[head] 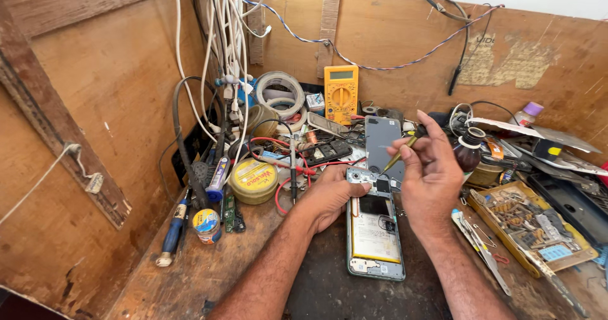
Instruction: The person repairs a disassembled smartphone at a cluttered workbench. They use a small screwdriver-like tool to work on the phone's internal components near the camera area, then lift the phone, remove and reposition the back cover, and continue manipulating the internal parts with their fingers and the tool.
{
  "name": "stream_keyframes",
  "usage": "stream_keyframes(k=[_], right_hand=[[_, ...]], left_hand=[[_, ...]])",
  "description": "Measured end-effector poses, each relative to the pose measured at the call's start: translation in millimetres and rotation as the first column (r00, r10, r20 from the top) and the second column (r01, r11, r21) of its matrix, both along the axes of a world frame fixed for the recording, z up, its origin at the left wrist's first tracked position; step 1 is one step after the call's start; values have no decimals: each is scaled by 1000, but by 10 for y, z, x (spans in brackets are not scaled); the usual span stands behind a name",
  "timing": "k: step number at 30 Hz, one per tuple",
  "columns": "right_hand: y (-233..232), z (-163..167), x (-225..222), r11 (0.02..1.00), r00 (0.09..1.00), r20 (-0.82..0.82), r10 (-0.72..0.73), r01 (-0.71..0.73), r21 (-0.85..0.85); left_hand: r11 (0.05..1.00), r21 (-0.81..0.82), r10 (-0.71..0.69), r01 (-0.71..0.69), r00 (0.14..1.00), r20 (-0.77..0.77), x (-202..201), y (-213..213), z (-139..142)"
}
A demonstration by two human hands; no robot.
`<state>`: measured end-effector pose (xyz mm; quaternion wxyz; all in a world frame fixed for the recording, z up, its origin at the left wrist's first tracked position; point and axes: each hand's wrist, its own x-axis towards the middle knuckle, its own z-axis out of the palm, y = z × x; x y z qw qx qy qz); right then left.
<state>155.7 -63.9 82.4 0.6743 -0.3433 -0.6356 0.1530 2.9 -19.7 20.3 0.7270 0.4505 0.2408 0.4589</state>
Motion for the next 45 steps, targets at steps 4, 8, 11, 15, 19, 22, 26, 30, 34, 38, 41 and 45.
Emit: stream_keyframes(k=[4,8,11,15,19,22,26,30,34,38,41,45], right_hand=[[-22,-1,14,994,991,84,-102,103,-18],[-38,38,-18,994,994,26,-107,107,1],[-68,67,-13,998,998,9,-55,55,-35],[-33,65,-21,969,956,163,-244,234,76],[6,35,8,990,991,27,-127,129,-52],[16,15,35,996,995,48,-86,87,-17],[23,1,25,990,984,105,-143,141,23],[-3,0,-6,995,991,90,-98,99,-7],[-38,15,-30,990,965,221,-143,135,51],[-40,24,-20,994,985,145,-96,101,-31],[-27,34,44,997,994,91,-65,61,40],[-27,29,142,994,992,81,-98,102,-42]], left_hand=[[1000,20,-2,2,1000,13,5,-3,-3],[1000,16,-6,6,1000,7,-8,-1,-13],[1000,10,-3,3,1000,6,10,2,-28],[1000,13,5,-5,1000,-3,1,7,-39],[999,45,30,-29,999,-15,-1,0,-8],[999,32,16,-15,1000,-17,9,-14,22],[999,37,12,-12,1000,1,-4,-23,24],[999,45,22,-21,1000,-17,6,-8,-2],[1000,23,3,-3,1000,-25,-3,-8,-18],[1000,17,7,-7,1000,-9,-8,-26,-4],[1000,11,3,-3,1000,-16,5,-20,11],[999,52,15,-15,1000,-8,15,-8,1]])
